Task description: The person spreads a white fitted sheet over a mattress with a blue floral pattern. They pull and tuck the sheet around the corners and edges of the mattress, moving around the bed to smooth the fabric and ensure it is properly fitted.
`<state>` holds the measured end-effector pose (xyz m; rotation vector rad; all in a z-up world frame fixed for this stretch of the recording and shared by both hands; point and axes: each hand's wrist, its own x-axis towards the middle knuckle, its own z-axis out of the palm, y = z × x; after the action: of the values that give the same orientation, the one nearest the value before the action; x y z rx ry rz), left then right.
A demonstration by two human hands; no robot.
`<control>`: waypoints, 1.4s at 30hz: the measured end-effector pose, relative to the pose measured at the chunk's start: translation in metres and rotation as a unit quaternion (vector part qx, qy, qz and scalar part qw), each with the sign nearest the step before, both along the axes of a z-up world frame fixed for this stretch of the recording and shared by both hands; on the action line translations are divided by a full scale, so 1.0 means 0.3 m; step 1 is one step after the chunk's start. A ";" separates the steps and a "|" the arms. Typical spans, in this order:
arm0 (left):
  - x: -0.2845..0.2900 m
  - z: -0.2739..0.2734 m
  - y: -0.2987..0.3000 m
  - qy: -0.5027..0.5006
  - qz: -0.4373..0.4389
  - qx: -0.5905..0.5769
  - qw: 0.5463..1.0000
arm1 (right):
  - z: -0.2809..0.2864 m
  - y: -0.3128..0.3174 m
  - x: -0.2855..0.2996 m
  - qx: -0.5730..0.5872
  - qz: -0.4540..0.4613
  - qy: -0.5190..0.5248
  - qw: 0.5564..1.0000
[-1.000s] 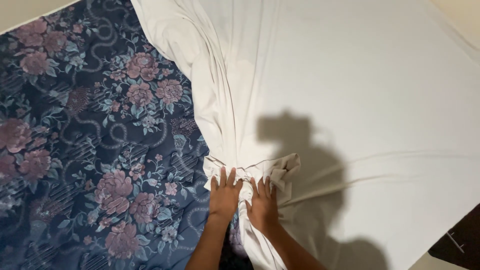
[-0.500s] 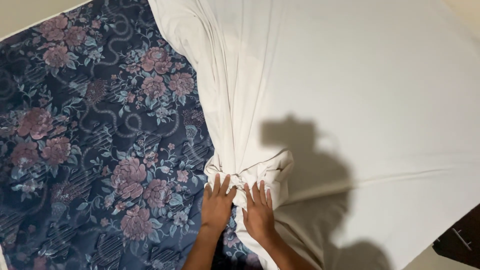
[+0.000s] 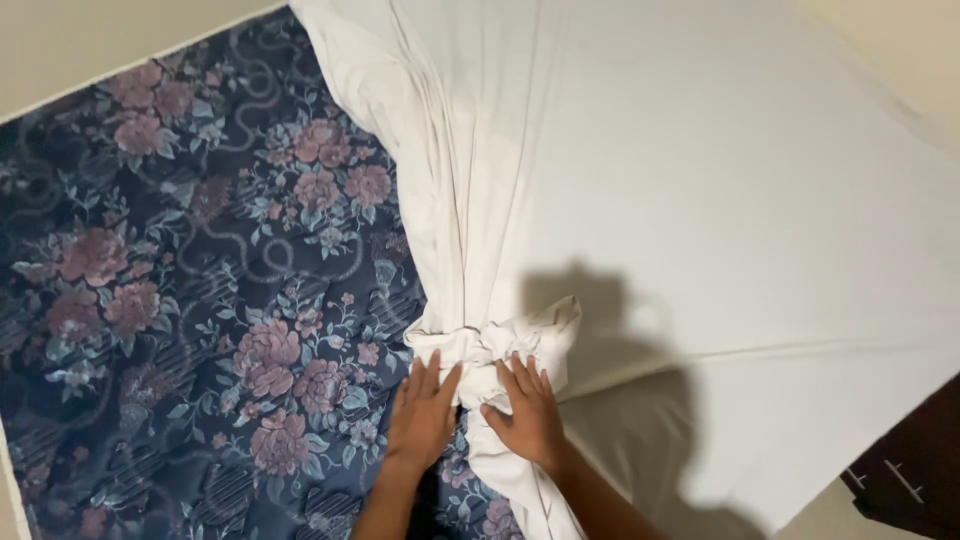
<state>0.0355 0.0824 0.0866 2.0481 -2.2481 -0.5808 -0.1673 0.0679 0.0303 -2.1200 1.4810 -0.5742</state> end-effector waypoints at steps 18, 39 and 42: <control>0.253 0.345 0.334 -0.024 0.017 -0.005 1.000 | 0.422 0.309 -0.188 0.077 -0.085 0.096 0.989; 0.419 0.647 0.598 0.009 -0.063 -0.199 0.978 | 0.749 0.881 -0.407 0.020 -0.226 0.114 0.967; 0.416 0.624 0.652 0.000 -0.065 -0.188 0.980 | 0.763 1.015 -0.419 0.021 -0.257 0.118 0.959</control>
<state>0.1604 0.2780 0.2738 1.7287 -2.2883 -0.1413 -0.2931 0.3724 0.2591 -1.8138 2.1844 -0.4674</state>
